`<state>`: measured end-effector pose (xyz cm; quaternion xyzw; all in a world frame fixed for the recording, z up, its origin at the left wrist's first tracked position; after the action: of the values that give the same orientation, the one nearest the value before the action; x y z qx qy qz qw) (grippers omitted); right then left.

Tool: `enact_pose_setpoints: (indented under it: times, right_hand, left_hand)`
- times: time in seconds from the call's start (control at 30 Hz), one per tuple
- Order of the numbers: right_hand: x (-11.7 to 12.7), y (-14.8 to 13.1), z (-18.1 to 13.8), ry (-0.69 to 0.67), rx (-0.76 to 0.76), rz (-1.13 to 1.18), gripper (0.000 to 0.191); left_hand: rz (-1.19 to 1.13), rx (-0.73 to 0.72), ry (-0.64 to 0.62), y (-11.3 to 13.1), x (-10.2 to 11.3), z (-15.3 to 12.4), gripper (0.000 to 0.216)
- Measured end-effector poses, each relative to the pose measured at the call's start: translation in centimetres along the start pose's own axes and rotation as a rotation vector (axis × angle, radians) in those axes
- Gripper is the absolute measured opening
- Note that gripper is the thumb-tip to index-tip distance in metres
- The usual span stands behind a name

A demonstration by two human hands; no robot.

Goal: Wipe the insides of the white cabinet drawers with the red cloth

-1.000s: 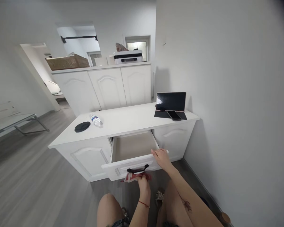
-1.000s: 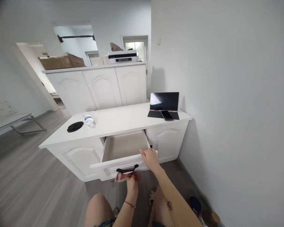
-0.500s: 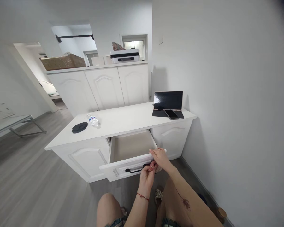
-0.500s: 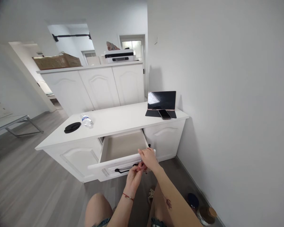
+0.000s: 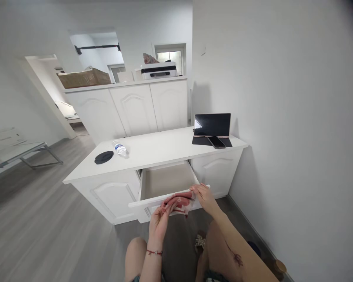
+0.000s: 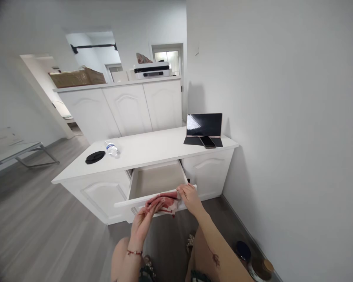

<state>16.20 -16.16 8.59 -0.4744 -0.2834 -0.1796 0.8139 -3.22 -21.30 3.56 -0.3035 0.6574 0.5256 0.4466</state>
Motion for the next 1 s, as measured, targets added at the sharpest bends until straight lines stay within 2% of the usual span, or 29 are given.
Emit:
enact_pose_setpoints:
  times: [0.1, 0.37, 0.53, 0.63, 0.83, 0.93, 1.0]
  right_hand:
    - [-0.4, 0.1, -0.4, 0.038, -0.008, -0.007, 0.043]
    - [-0.7, 0.2, -0.7, 0.089, 0.008, -0.058, 0.04]
    - [-1.7, -0.5, -1.8, 0.226, 0.066, -0.154, 0.034]
    - [-4.0, -1.7, -3.6, 0.284, 0.094, -0.197, 0.027]
    - [-11.3, -2.7, -5.6, 0.016, 0.075, -0.178, 0.029]
    - [-12.8, -2.0, -5.4, -0.005, 0.047, -0.1, 0.029]
    - [-13.1, -1.4, -5.0, -0.006, 0.034, -0.035, 0.028]
  left_hand:
    - [-0.036, 0.018, 0.051, 1.9, 0.2, -1.8, 0.088]
    - [-0.108, -0.093, 0.106, 6.8, 1.9, -6.0, 0.089]
    - [-0.153, -0.183, 0.126, 8.7, 3.2, -7.7, 0.087]
    - [-0.166, -0.246, 0.145, 9.6, 3.9, -8.5, 0.087]
    - [-0.029, -0.358, 0.122, 11.5, 4.6, -10.7, 0.091]
    - [0.049, -0.445, 0.103, 12.6, 5.1, -12.3, 0.09]
    - [0.091, -0.481, 0.113, 13.2, 6.3, -13.6, 0.088]
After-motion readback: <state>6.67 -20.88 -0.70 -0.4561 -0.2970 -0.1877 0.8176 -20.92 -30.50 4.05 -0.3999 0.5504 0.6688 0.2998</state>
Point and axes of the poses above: each hand's wrist, its own z-axis towards the middle knuckle, its own x-axis out of the back of the hand, y = z × x, the point moved 6 cm from there along z, towards the middle knuckle, and after that the axes turned 4 degrees about -y, right-handed, at the moved point
